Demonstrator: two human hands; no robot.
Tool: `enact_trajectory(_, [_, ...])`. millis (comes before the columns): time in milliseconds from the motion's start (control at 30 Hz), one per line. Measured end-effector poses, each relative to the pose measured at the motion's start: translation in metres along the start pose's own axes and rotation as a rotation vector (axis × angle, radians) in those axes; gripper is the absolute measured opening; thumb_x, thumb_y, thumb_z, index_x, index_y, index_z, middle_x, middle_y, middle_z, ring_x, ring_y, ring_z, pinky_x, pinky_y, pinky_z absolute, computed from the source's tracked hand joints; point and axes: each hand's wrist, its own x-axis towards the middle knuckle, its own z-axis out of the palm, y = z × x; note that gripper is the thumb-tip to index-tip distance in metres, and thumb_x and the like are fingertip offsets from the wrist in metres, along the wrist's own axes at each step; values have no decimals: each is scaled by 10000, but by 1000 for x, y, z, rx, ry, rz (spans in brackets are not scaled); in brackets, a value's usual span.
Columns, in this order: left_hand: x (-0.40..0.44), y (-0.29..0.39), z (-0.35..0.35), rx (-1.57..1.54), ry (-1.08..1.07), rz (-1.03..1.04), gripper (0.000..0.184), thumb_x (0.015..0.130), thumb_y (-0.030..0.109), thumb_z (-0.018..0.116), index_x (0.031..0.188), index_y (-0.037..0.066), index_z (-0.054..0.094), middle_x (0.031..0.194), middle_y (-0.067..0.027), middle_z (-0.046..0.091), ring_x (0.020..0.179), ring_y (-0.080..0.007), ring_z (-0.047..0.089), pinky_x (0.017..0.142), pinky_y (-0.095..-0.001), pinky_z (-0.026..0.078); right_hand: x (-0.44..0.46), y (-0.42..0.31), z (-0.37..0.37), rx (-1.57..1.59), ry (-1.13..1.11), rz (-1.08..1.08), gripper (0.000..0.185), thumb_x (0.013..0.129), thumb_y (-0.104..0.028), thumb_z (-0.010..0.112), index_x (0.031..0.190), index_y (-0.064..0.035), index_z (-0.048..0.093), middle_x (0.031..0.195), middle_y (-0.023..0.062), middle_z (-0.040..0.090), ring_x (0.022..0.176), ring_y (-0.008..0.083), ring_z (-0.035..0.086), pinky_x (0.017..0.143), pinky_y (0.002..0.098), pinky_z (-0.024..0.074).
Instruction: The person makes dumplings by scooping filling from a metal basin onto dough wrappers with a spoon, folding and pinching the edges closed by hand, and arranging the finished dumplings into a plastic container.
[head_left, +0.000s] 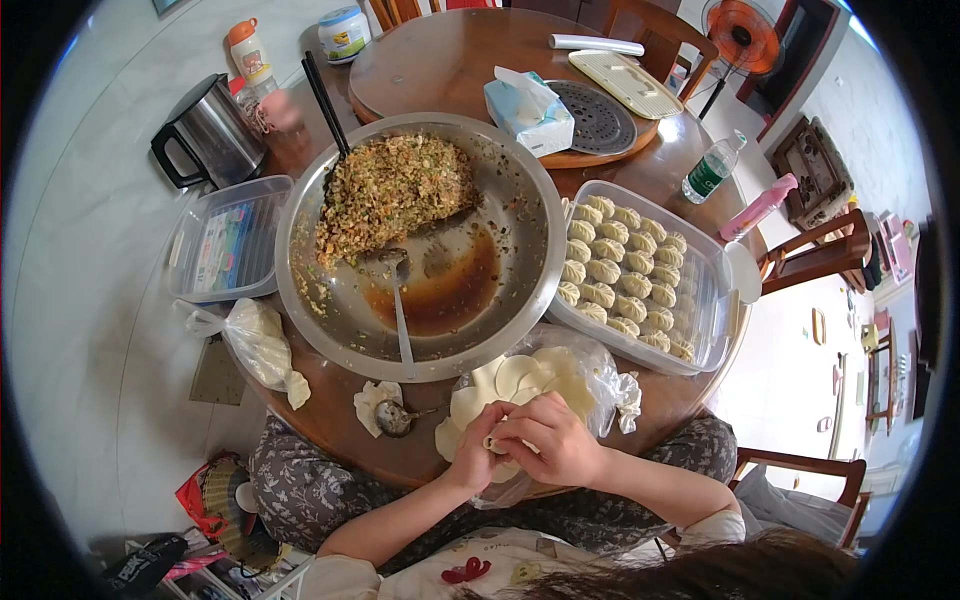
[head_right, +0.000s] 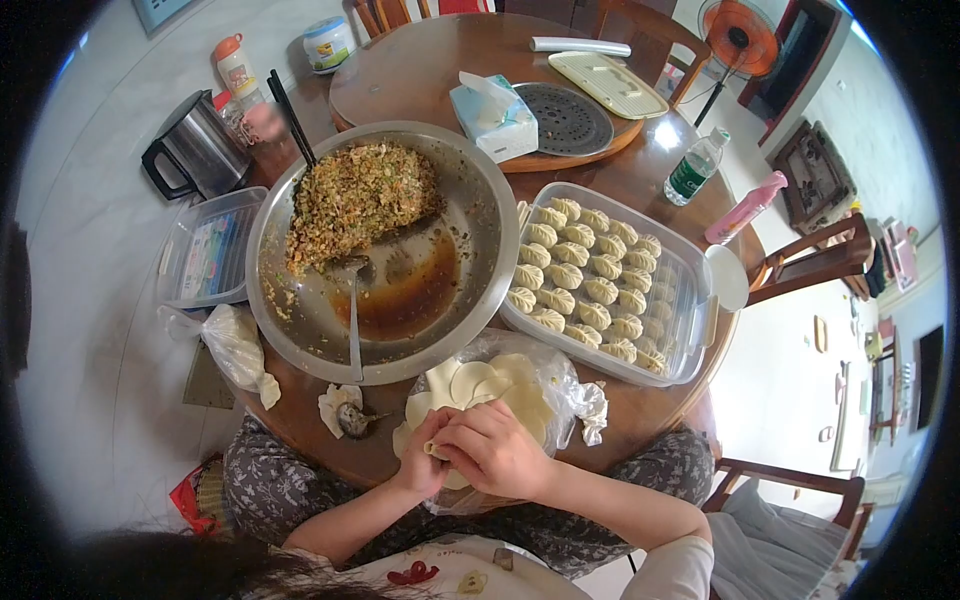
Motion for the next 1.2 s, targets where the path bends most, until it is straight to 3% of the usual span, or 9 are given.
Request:
enact_trajectory(267, [-1, -2, 1, 9, 15, -9, 440, 898, 463, 254, 963, 98, 491, 733, 35, 468, 612, -21, 421, 494, -153, 339, -2, 0, 3, -30, 19, 4, 170, 656, -66, 647, 815, -82, 590, 735, 31, 529, 662, 195, 517, 616, 297, 374])
enact_trajectory(567, [-2, 4, 8, 113, 33, 211, 534, 896, 489, 244, 955, 9, 470, 784, -7, 461, 637, -60, 424, 563, -177, 357, -4, -5, 4, -7, 36, 69, 224, 642, -101, 662, 851, -77, 583, 781, 54, 549, 693, 221, 532, 636, 307, 406])
enact_trajectory(667, [-2, 3, 8, 139, 44, 241, 523, 896, 490, 247, 975, 23, 466, 815, -12, 459, 654, -53, 427, 555, -178, 360, -6, -3, 6, -38, 52, 49, 229, 630, -98, 669, 842, -76, 586, 779, 51, 552, 694, 221, 535, 634, 307, 411])
enact_trajectory(967, [-5, 7, 6, 142, -5, 104, 514, 893, 497, 246, 1017, 44, 454, 874, -8, 450, 736, -48, 453, 587, -168, 392, -6, -1, 8, -94, 87, -3, 170, 615, -66, 667, 773, -89, 609, 735, 12, 551, 639, 183, 520, 601, 282, 391])
enact_trajectory(1200, [-6, 8, 9, 174, -16, 158, 441, 911, 418, 268, 1017, 33, 453, 873, -19, 452, 722, -54, 449, 581, -173, 384, -7, -1, 5, -74, 57, 26, 159, 623, -68, 671, 765, -108, 611, 722, 4, 544, 647, 182, 522, 612, 285, 389])
